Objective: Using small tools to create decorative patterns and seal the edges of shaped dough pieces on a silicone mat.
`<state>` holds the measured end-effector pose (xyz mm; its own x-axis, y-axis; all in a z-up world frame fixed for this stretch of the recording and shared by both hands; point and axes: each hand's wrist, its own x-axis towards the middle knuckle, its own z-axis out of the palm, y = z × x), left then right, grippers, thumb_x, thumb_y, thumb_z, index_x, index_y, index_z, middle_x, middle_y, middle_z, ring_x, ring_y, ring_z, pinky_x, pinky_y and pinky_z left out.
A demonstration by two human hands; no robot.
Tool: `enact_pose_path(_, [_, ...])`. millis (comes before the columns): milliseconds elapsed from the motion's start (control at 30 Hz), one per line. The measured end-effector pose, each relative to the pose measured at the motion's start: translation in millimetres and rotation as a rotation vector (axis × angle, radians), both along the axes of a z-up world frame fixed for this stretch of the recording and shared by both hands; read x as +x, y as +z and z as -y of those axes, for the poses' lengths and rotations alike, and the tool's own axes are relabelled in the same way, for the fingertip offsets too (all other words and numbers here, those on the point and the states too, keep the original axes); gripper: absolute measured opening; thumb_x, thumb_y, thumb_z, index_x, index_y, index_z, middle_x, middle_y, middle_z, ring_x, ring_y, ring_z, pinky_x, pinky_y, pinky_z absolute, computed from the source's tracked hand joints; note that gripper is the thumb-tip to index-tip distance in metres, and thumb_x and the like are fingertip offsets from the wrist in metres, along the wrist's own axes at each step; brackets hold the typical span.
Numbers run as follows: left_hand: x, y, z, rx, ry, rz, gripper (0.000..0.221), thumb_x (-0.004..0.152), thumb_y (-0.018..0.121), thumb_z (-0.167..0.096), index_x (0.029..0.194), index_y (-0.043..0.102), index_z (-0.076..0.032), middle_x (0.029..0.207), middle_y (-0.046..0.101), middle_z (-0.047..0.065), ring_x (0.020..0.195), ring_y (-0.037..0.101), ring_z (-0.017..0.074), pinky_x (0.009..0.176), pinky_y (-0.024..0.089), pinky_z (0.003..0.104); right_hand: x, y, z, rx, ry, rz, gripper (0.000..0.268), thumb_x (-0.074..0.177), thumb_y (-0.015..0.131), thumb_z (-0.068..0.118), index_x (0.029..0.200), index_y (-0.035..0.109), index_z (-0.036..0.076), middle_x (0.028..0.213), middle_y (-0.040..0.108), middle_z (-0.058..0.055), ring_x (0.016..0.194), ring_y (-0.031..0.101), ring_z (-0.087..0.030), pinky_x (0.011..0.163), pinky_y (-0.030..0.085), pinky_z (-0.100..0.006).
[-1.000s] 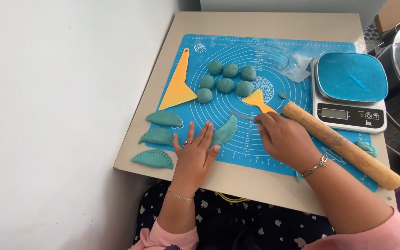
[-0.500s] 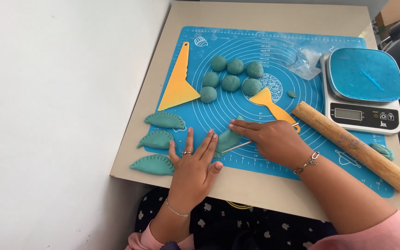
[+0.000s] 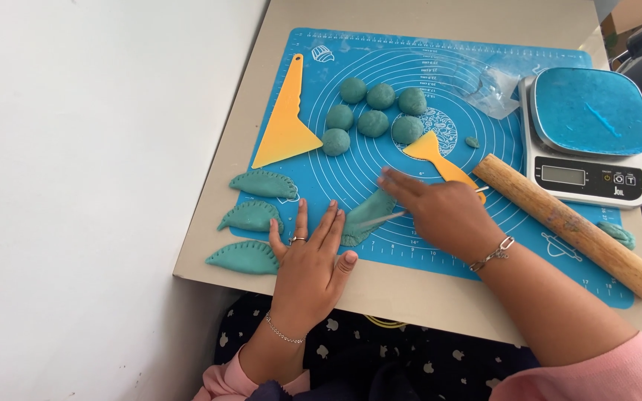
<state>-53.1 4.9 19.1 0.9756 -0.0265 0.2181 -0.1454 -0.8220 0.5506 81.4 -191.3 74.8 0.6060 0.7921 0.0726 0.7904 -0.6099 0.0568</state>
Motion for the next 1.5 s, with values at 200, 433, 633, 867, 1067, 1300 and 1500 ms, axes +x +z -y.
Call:
enact_pose_path(200, [1, -6, -1, -0.064, 0.054, 0.021, 0.068, 0.106, 0.029, -0.049, 0.140, 0.055, 0.003, 0.153, 0.047, 0.025, 0.149, 0.020, 0.0551, 0.109, -0.014, 0.076, 36, -37, 39, 0.120, -0.207, 0.308, 0.050, 0.090, 0.061, 0.011, 0.139, 0.065, 0.021, 0.135, 0.070, 0.001, 0.088, 0.077, -0.017, 0.077, 0.061, -0.026])
enact_pose_path(433, [14, -4, 16, -0.304, 0.254, 0.001, 0.071, 0.108, 0.020, -0.052, 0.126, 0.069, -0.004, 0.149, 0.054, 0.018, 0.148, 0.027, 0.0510, 0.112, -0.010, 0.075, 29, -33, 39, 0.223, -0.166, 0.295, 0.032, 0.092, 0.065, 0.014, 0.123, 0.074, 0.017, 0.102, 0.075, -0.001, 0.075, 0.074, -0.016, 0.072, 0.061, -0.026])
enact_pose_path(633, [3, -7, 21, -0.262, 0.391, 0.073, 0.065, 0.109, 0.028, -0.049, 0.106, 0.077, -0.006, 0.145, 0.057, 0.018, 0.145, 0.032, 0.0529, 0.109, -0.002, 0.078, 15, -23, 53, 0.375, -0.129, 0.111, 0.029, 0.094, 0.072, 0.021, 0.122, 0.075, 0.013, 0.091, 0.073, -0.008, 0.070, 0.072, -0.021, 0.064, 0.060, -0.030])
enact_pose_path(867, [-1, -22, 16, -0.017, 0.324, 0.237, 0.039, 0.110, 0.038, -0.036, 0.118, 0.069, -0.014, 0.134, 0.065, 0.009, 0.143, 0.041, 0.0428, 0.106, 0.004, 0.076, 1, 13, 66, 0.456, -0.122, -0.230, 0.033, 0.105, 0.046, 0.017, 0.126, 0.066, 0.002, 0.099, 0.071, -0.019, 0.087, 0.073, -0.036, 0.073, 0.061, -0.044])
enact_pose_path(1067, [-5, -8, 18, 0.118, 0.147, 0.261, 0.041, 0.107, 0.043, -0.040, 0.134, 0.068, -0.020, 0.137, 0.066, 0.008, 0.144, 0.039, 0.0410, 0.104, -0.001, 0.075, -2, 6, 65, 0.568, -0.080, -0.192, 0.033, 0.105, 0.051, 0.009, 0.134, 0.063, 0.000, 0.096, 0.070, -0.021, 0.084, 0.073, -0.038, 0.074, 0.062, -0.047])
enact_pose_path(1300, [-14, -6, 22, 0.305, 0.133, 0.339, 0.044, 0.102, 0.046, -0.054, 0.120, 0.077, -0.027, 0.149, 0.057, 0.007, 0.147, 0.033, 0.0476, 0.109, 0.007, 0.075, 14, -9, 74, 0.559, -0.159, -0.301, 0.040, 0.106, 0.048, 0.015, 0.145, 0.055, 0.008, 0.103, 0.064, -0.013, 0.071, 0.058, -0.023, 0.059, 0.050, -0.038])
enact_pose_path(1500, [-13, -6, 19, 0.275, 0.109, 0.388, 0.042, 0.102, 0.049, -0.052, 0.118, 0.078, -0.026, 0.153, 0.052, 0.009, 0.148, 0.034, 0.0458, 0.111, 0.009, 0.074, 13, -13, 73, 0.515, -0.155, -0.401, 0.034, 0.104, 0.051, 0.015, 0.136, 0.044, 0.008, 0.084, 0.069, -0.006, 0.066, 0.063, -0.019, 0.064, 0.052, -0.037])
